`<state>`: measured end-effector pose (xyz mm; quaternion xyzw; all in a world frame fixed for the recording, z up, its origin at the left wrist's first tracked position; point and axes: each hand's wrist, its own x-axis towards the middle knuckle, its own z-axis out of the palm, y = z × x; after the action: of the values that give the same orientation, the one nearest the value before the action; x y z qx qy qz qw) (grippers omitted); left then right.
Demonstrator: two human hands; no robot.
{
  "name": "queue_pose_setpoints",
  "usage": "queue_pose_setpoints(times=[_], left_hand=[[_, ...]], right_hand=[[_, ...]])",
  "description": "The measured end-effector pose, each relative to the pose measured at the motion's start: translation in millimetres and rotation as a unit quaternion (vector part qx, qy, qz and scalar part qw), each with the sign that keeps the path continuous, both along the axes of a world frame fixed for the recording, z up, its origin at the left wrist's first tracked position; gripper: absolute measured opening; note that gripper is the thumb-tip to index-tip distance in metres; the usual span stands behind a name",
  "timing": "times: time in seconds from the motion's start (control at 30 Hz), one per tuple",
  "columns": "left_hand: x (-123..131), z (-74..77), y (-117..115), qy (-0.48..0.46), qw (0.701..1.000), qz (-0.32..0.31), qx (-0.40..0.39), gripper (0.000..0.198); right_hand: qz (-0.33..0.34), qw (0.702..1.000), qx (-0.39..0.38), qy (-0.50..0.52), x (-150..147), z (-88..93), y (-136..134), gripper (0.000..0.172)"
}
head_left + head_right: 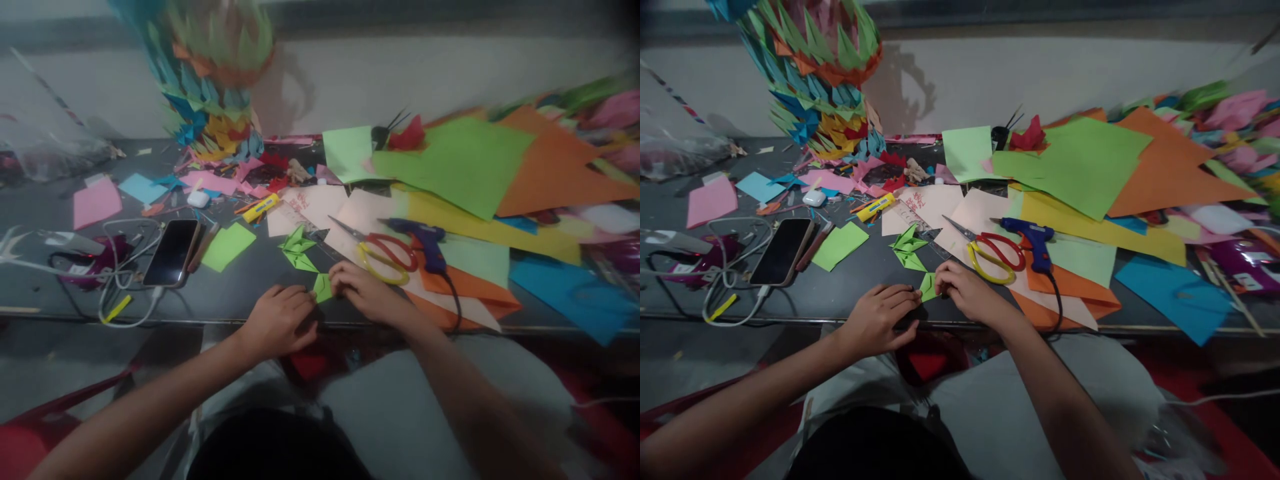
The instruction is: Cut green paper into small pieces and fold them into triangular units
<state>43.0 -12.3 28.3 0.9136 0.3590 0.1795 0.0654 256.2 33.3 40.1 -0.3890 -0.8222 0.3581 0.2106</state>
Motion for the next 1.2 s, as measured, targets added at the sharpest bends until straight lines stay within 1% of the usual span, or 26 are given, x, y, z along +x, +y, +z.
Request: queue_pose_setpoints(times=[0.1,0.17,0.23,0.3,0.4,0.53,0.7,0.77,0.87,0.93,1.07,1.2], left_hand=[[1,-1.9,0,-0.001,1.0,0.003,0.002,0.028],[1,-3.3,0,-0.01,1.0,0.004,0.0,0.026],[1,-4.2,0,-0.019,1.0,0.006,-0.004,0.026],[1,-4.1,-1,-0.018,1.0,0.009,-0.01,0.026],[4,-2.9,-4,-0.01,0.999,0.024,-0.021,0.027],[14,-0.9,-14,-0.011,0.998,0.041,-0.036,0.035],[24,0.7,-19,-0.04,0.997,0.017,-0.06,0.037],[23,-0.2,-17,-0.054,0.996,0.039,-0.057,0.036],[20,-2.4,-11,-0.051,0.992,0.11,-0.039,0.036],[18,-2.8,-8,-0.04,0.99,0.132,-0.035,0.036],[15,1.0,2,-0.019,0.993,0.112,-0.04,0.034],[8,5.8,13,-0.005,0.997,0.063,-0.047,0.033]], right_hand=[[0.008,1.0,0.008,-0.003,4,1.0,-1,0.025],[-0.003,1.0,0.017,0.005,7,0.8,-2,0.024],[-0.03,0.999,0.03,0.022,11,0.3,-4,0.022],[-0.072,0.996,0.048,0.027,13,0.2,-6,0.018],[-0.119,0.99,0.079,-0.009,13,1.3,-9,0.014],[-0.105,0.985,0.125,-0.055,6,-1.4,-13,0.012],[-0.103,0.976,0.169,-0.091,-4,-10.0,-18,0.017],[-0.091,0.973,0.182,-0.107,-5,-11.6,-18,0.022],[-0.063,0.968,0.206,-0.129,-5,-12.5,-18,0.026],[-0.059,0.967,0.211,-0.13,-5,-12.9,-17,0.026],[-0.073,0.971,0.194,-0.117,-6,-12.4,-17,0.027],[-0.09,0.974,0.174,-0.112,-7,-12.5,-17,0.027]])
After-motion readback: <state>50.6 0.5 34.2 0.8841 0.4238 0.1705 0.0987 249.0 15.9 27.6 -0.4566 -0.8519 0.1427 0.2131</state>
